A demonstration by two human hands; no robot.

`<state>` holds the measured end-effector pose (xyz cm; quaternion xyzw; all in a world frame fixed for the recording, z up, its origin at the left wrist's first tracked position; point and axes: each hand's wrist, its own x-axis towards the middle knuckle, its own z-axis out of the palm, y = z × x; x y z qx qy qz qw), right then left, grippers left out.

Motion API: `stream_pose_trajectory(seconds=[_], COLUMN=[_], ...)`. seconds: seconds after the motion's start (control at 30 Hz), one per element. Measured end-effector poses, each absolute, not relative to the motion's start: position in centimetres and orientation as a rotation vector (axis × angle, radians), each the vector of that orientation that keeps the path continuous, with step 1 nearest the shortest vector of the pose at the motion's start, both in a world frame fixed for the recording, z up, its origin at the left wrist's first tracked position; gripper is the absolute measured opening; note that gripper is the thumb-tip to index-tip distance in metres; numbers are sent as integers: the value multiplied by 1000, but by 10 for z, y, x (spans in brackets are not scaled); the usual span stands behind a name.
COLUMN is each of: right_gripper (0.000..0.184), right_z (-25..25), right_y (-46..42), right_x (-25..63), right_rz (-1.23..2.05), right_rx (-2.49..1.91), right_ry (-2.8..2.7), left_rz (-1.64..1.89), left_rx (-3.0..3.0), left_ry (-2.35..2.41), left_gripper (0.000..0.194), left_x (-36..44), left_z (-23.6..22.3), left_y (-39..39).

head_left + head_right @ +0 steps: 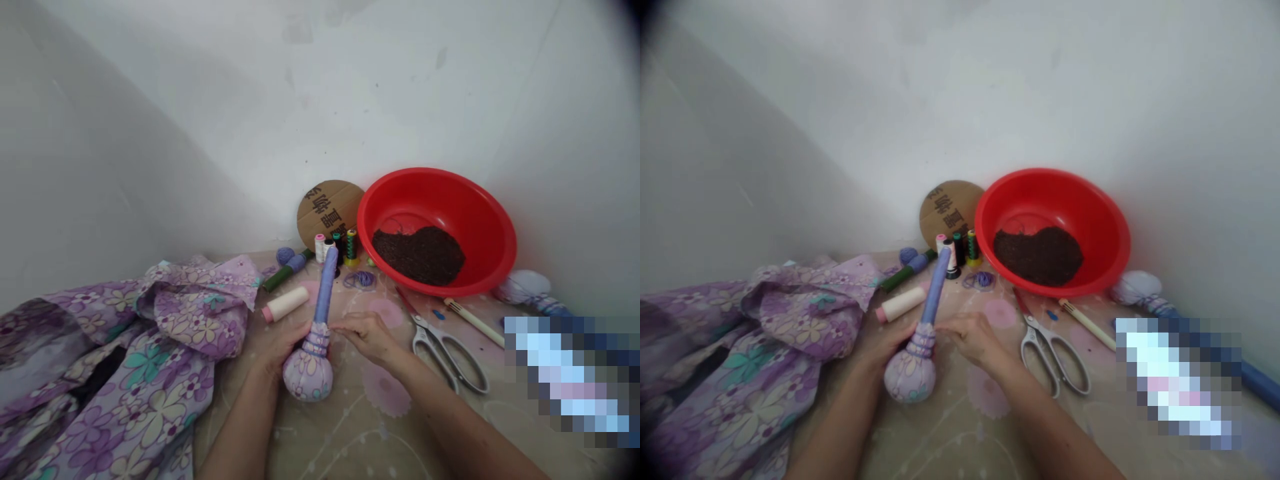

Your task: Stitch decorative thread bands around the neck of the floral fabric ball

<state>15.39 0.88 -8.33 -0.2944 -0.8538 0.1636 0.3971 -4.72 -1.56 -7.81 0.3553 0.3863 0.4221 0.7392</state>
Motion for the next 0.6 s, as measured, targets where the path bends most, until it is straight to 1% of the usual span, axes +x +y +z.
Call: stream_pose_trajectory(seconds=[0.37, 0.6], right_gripper=[21, 25], right_z=[-85, -82], right_y=[8, 7], right_x=[152, 153], right_rz=[357, 328], right_rx=[-773, -739], right_ry=[-2159, -2163], left_rz=[968, 965], left_rx=[791, 779], left_ry=[864, 861], left_gripper=[18, 20], left_x=[-47, -46], left_z=[-77, -78], left_y=[-14, -16])
